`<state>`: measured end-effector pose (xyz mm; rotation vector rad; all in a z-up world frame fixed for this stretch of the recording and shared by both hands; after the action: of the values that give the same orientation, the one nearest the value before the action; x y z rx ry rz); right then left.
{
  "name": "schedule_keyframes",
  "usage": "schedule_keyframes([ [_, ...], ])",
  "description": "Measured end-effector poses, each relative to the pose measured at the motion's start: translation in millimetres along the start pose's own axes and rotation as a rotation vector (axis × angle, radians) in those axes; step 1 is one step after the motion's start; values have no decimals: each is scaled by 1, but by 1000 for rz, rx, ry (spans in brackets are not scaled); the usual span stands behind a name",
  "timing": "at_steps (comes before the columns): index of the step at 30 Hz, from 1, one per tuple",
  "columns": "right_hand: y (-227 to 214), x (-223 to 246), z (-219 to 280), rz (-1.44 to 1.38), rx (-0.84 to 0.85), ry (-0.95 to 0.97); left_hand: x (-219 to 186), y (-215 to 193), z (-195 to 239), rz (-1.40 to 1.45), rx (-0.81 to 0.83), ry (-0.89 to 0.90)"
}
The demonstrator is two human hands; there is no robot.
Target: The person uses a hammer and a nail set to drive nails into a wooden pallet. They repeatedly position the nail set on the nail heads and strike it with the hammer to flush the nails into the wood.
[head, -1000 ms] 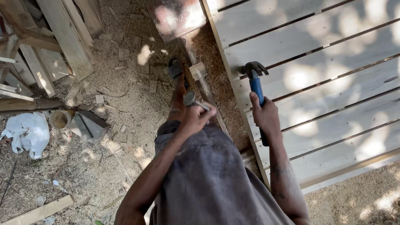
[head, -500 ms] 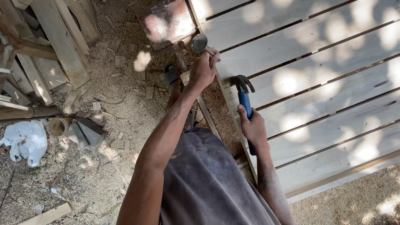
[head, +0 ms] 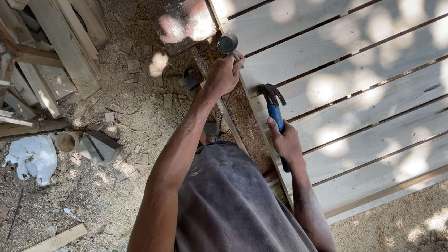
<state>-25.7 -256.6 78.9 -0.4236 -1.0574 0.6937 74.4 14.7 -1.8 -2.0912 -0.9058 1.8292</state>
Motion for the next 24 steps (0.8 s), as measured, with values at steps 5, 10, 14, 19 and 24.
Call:
schedule_keyframes([
  [5,-9,21,1,-79,19,135,-13,-3,5,-31,26,-43],
  [10,-72,93,18,-127,-34,-83,-13,9,9,-247,192,-77],
  [14,-137,167,63,-538,-163,-582,-14,15,8,-125,119,68],
  [19,-92,190,33,-237,-110,-489,-18,15,6,-104,190,-25],
  [24,-61,137,6,-143,-83,-137,-50,-8,-5,-146,204,-33],
])
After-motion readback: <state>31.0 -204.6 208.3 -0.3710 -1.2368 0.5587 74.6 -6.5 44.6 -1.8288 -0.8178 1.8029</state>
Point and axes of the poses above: each hand's wrist, its own z-axis away from the middle knuckle, its own y-axis out of the palm, x = y × z, the point moved 7 cm from there along -z, towards the middle knuckle, and after that the axes turned 12 degrees about -x, right-handed, at the moved point
